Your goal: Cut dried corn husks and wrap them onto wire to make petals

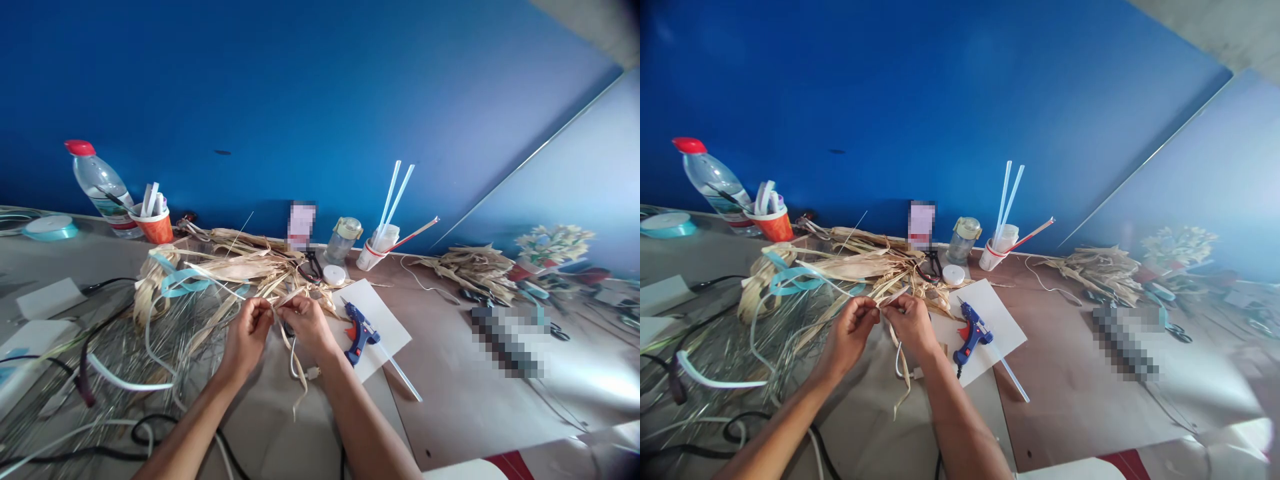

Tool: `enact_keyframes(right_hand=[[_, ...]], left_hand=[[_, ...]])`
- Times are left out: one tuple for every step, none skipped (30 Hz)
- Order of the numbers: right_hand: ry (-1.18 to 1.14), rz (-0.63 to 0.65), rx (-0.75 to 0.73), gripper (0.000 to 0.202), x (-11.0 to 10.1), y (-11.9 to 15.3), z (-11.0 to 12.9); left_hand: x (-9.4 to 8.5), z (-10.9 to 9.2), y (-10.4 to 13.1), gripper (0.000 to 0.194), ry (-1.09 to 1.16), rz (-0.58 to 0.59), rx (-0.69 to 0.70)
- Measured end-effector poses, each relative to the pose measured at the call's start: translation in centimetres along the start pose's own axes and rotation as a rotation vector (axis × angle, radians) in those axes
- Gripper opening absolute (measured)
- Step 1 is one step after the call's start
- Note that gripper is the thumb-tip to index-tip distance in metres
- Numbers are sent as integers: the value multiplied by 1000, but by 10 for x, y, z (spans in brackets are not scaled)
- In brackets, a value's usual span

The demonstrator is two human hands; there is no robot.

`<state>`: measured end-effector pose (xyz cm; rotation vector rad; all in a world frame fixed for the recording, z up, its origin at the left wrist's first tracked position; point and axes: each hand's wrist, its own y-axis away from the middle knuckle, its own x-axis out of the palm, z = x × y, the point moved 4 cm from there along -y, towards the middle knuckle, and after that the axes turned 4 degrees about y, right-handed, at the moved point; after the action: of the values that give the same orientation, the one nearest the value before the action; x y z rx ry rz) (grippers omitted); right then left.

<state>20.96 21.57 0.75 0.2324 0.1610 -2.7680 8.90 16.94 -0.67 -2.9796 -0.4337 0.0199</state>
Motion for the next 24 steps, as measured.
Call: enact_keyframes(right_hand=[[-2,-1,-1,17,0,0,-1],[-5,1,-2,17,0,0,-2],[-10,8,-6,17,-1,-1,-2],[-18,16,-11,17,-1,-1,-3],[-26,25,-18,17,-1,-1,-3],[-33,30,-26,17,-1,-1,-3],[-36,32,-30,18,-1,-1,-3],[-35,30,-28,18,-1,-1,-3],[-28,23,-21,19,-1,-1,-2],[-17,8,-7,19,-1,-1,-2],[0,-10,13,20,-2,0,-2],[20,-31,36,20,-2,0,-2],[42,-48,53,20,-2,0,-2],[59,-55,56,20,-3,1,-2],[69,-47,42,21,-3,1,-1],[68,-23,15,22,-2,2,0],[59,8,-17,23,-2,2,0],[41,40,-46,23,-2,2,1],[17,69,-65,23,-2,2,1],[-8,92,-75,22,-2,2,1],[-29,112,-74,21,-2,2,0],[-47,131,-69,20,-2,2,0],[-66,136,-58,18,-3,2,-1],[-83,134,-43,16,-3,2,-2]], left_hand=[[0,1,0,10,-11,2,-2],[0,1,0,9,-22,4,-3],[0,1,0,10,-30,6,-2],[0,2,0,10,-34,9,0],[0,2,0,10,-35,11,3],[0,2,0,11,-33,14,6],[0,1,0,10,-32,16,8],[1,1,0,10,-31,19,9],[1,1,0,10,-30,19,8],[1,1,0,9,-28,18,6],[1,1,0,9,-22,16,1],[1,2,0,10,-11,15,-6],[1,2,0,10,8,14,-13],[1,3,0,11,34,10,-22],[1,4,-1,13,67,6,-35],[2,5,-1,14,106,5,-52],[2,5,-2,16,149,3,-72],[3,6,-2,18,194,3,-94],[3,6,-3,19,238,2,-118],[4,6,-3,20,276,4,-143],[4,7,-4,22,308,6,-165],[5,7,-4,22,338,4,-184],[5,8,-4,23,367,3,-198],[5,9,-5,23,398,3,-208]])
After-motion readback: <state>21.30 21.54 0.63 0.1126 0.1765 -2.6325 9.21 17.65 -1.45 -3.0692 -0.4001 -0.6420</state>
